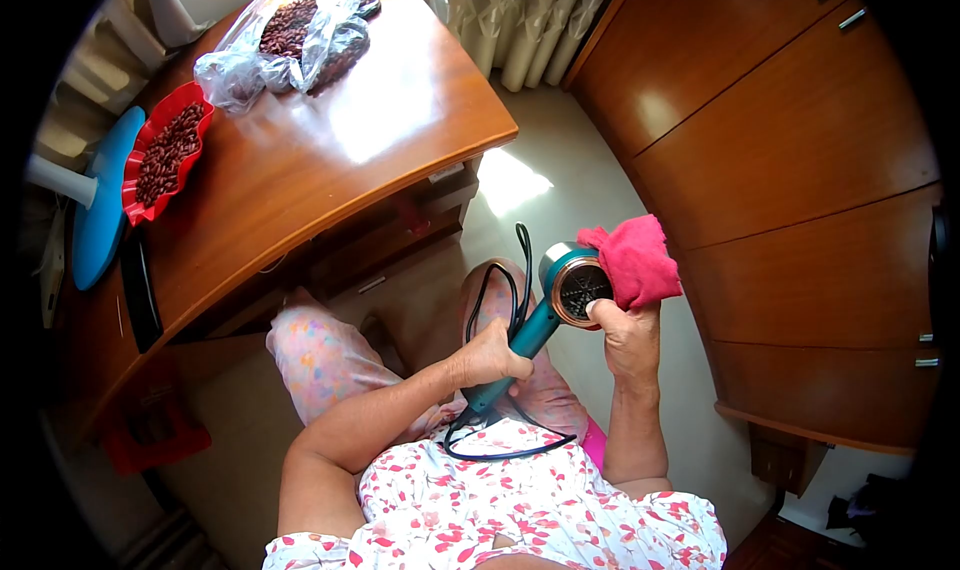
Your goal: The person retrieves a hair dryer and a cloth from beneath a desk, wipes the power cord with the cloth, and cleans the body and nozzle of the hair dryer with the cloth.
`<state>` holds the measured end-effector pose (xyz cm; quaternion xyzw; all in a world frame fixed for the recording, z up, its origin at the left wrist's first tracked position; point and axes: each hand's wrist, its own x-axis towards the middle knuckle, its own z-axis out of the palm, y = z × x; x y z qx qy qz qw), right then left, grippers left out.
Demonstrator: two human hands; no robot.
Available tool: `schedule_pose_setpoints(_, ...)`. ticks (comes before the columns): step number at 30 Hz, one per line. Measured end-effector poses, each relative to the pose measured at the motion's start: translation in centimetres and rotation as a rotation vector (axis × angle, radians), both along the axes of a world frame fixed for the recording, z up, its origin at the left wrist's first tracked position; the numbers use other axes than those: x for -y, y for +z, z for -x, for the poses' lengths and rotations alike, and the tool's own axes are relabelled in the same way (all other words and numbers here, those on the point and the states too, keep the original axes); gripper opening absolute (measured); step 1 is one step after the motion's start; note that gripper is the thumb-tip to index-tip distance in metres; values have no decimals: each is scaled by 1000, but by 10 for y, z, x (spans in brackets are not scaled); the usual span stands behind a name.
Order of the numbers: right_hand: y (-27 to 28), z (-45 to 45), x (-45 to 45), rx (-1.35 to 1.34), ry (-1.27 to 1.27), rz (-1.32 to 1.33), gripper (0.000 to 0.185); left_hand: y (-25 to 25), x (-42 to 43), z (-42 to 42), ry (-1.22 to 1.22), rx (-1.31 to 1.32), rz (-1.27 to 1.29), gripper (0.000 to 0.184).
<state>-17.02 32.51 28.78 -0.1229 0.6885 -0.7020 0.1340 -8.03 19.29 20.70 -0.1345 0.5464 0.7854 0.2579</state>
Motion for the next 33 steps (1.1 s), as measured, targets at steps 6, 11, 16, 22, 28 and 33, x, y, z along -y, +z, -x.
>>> schedule_pose_setpoints(6, 1, -2, -1, 53, -30, 31, 42, -3, 0, -1, -11, -20, 5, 11)
schedule_pose_setpoints(11, 0, -5, 0, 49, -55, 38, 42, -3, -1, -2, -10, 7, 30, 12)
schedule_pose_setpoints(16, 3, -4, 3, 51, -55, 29, 44, -1, -1, -2, 1, 24, 34, 13)
schedule_pose_setpoints(22, 2, -1, 5, 38, -54, 10, 44, 7, 2, 0, -18, 6, 12, 13)
schedule_pose_setpoints(28, 1, 0, 7, 38, -58, 14, 43, 4, 0, -1, 6, 32, 20, 13)
schedule_pose_setpoints(33, 0, -2, 5, 33, -90, 63, 42, -2, -2, -2, 12, 34, 26, 17)
